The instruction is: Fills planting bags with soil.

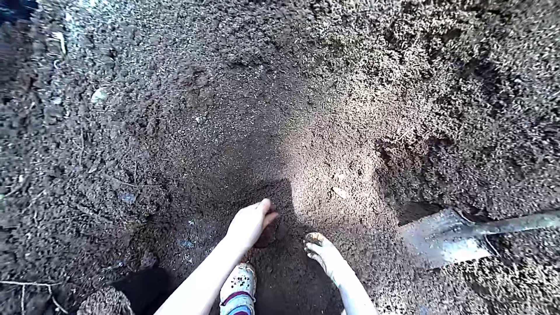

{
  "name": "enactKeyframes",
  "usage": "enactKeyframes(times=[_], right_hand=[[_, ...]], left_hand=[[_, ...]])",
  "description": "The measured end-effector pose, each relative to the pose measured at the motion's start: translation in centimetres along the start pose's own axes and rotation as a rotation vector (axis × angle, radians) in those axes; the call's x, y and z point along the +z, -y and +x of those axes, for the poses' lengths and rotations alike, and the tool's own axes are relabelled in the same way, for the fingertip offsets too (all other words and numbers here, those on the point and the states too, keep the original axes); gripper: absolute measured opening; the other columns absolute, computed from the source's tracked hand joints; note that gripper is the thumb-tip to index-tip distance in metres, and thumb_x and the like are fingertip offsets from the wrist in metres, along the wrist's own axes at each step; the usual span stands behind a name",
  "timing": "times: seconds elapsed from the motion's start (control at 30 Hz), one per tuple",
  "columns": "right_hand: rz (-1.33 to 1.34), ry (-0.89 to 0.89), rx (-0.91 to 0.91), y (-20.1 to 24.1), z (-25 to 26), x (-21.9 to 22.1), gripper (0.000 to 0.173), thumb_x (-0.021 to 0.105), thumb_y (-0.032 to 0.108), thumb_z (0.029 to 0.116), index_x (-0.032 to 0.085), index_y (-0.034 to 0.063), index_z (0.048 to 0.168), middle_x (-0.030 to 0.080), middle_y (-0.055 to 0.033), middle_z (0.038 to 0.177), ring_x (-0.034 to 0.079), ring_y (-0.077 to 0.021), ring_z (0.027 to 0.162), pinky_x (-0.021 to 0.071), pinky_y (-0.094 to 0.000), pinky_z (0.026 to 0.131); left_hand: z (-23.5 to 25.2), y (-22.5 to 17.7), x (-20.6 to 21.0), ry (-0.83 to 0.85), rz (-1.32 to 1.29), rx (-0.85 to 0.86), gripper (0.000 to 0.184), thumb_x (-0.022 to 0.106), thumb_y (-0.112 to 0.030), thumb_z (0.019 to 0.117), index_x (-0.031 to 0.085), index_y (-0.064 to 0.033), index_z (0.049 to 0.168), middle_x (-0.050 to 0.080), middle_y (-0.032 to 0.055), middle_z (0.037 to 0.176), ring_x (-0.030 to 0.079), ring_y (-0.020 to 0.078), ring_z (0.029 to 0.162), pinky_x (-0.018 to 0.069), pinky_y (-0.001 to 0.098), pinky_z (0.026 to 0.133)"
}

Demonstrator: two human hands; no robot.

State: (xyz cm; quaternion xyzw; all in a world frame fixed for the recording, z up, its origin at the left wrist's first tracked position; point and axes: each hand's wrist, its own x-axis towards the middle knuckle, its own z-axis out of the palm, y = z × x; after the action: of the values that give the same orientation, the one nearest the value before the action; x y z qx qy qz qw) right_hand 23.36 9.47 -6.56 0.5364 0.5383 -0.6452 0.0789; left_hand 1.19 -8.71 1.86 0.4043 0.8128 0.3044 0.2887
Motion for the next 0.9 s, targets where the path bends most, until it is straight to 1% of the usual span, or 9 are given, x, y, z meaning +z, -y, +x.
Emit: enactKeyframes(times=[0.13, 0.2, 0.3, 0.37, 0.5, 0.63, 0.7, 0.77, 0.9], right_hand=[[-0.099, 0.179, -0.231, 5.6, -3.2, 4.0, 0.033, 0.059, 0.0, 0.0977, 0.054, -0.0035, 0.13, 0.064, -0.0136, 0.116, 0.068, -0.016, 0.092, 0.0594, -0.0322, 0.081], [-0.136, 0.245, -0.309, 7.2, -4.4, 6.2, 0.035, 0.059, 0.003, 0.0982, 0.054, -0.0044, 0.132, 0.064, -0.0144, 0.121, 0.068, -0.0159, 0.101, 0.0591, -0.0322, 0.089], [-0.279, 0.308, -0.356, 9.3, -5.7, 8.4, 0.038, 0.055, 0.01, 0.1025, 0.055, -0.0002, 0.139, 0.06, -0.0143, 0.138, 0.06, -0.0151, 0.124, 0.0506, -0.0317, 0.105], [-0.369, 0.298, -0.401, 10.8, -6.4, 8.9, 0.035, 0.051, 0.013, 0.1056, 0.057, 0.0015, 0.138, 0.061, -0.0136, 0.138, 0.061, -0.0152, 0.126, 0.0501, -0.0321, 0.107], [-0.522, 0.064, -0.829, 12.6, -6.2, 9.6, 0.038, 0.042, 0.016, 0.1078, 0.062, -0.0021, 0.134, 0.067, -0.0156, 0.133, 0.062, -0.018, 0.126, 0.0482, -0.0339, 0.109], [-0.751, -0.319, -1.185, 11.6, -2.6, 13.7, 0.043, 0.047, 0.019, 0.1026, 0.063, -0.0016, 0.136, 0.057, -0.0225, 0.145, 0.047, -0.0427, 0.141, 0.0309, -0.0576, 0.121], [-0.976, -0.319, -1.162, 9.0, 0.0, 16.3, 0.043, 0.049, 0.023, 0.1034, 0.062, 0.0087, 0.142, 0.053, -0.0191, 0.151, 0.044, -0.0446, 0.144, 0.0243, -0.071, 0.118], [-1.076, -0.168, -0.993, 7.8, 1.3, 17.5, 0.046, 0.042, 0.027, 0.1082, 0.053, 0.0141, 0.151, 0.047, -0.0116, 0.158, 0.038, -0.0349, 0.15, 0.0142, -0.0688, 0.123], [-0.806, -0.068, -0.944, 9.0, 1.6, 14.8, 0.044, 0.048, 0.023, 0.1057, 0.056, 0.0059, 0.146, 0.052, -0.0166, 0.153, 0.043, -0.0344, 0.146, 0.0278, -0.0516, 0.124]], left_hand=[[2.1, -0.1, -0.2, -0.004, -0.029, 0.079, 0.036, 0.044, -0.016, 0.11, 0.064, -0.0079, 0.139, 0.068, 0.0164, 0.134, 0.061, 0.0319, 0.131, 0.0438, 0.0473, 0.114], [1.5, -0.1, -1.0, 0.032, -0.118, 0.046, 0.036, 0.045, -0.015, 0.1092, 0.065, -0.0082, 0.137, 0.064, 0.0142, 0.14, 0.052, 0.0299, 0.14, 0.0358, 0.0435, 0.121], [-1.3, 0.7, -2.1, 0.043, -0.199, -0.018, 0.031, 0.052, -0.017, 0.1068, 0.07, -0.0085, 0.131, 0.066, 0.0137, 0.136, 0.054, 0.0285, 0.137, 0.0388, 0.0438, 0.118], [-3.2, 1.8, -2.2, 0.025, -0.218, -0.079, 0.03, 0.057, -0.021, 0.1054, 0.071, -0.0083, 0.128, 0.067, 0.0122, 0.134, 0.057, 0.0269, 0.134, 0.0401, 0.0443, 0.117], [-5.3, 3.7, -0.9, 0.031, -0.143, -0.393, 0.043, 0.062, -0.038, 0.1025, 0.063, -0.0016, 0.126, 0.067, 0.0196, 0.12, 0.065, 0.035, 0.115, 0.0493, 0.0537, 0.102], [-5.0, 3.7, 0.6, 0.324, -0.049, -0.594, 0.056, 0.055, -0.053, 0.1029, 0.062, -0.0048, 0.13, 0.069, 0.0224, 0.118, 0.066, 0.0413, 0.113, 0.05, 0.0641, 0.095], [-4.7, 3.5, 1.6, 0.377, -0.064, -0.574, 0.041, 0.047, -0.039, 0.1084, 0.063, -0.004, 0.123, 0.069, 0.0228, 0.111, 0.067, 0.0415, 0.108, 0.0504, 0.0634, 0.091], [-4.7, 3.3, 1.9, 0.365, -0.068, -0.585, 0.033, 0.045, -0.031, 0.1085, 0.063, -0.0039, 0.117, 0.069, 0.0216, 0.107, 0.067, 0.0398, 0.105, 0.0509, 0.0615, 0.089], [-5.4, 3.2, 1.7, 0.222, 0.002, -0.593, 0.032, 0.051, -0.032, 0.1034, 0.065, -0.0048, 0.114, 0.07, 0.0189, 0.108, 0.068, 0.0369, 0.104, 0.0521, 0.0595, 0.086]])
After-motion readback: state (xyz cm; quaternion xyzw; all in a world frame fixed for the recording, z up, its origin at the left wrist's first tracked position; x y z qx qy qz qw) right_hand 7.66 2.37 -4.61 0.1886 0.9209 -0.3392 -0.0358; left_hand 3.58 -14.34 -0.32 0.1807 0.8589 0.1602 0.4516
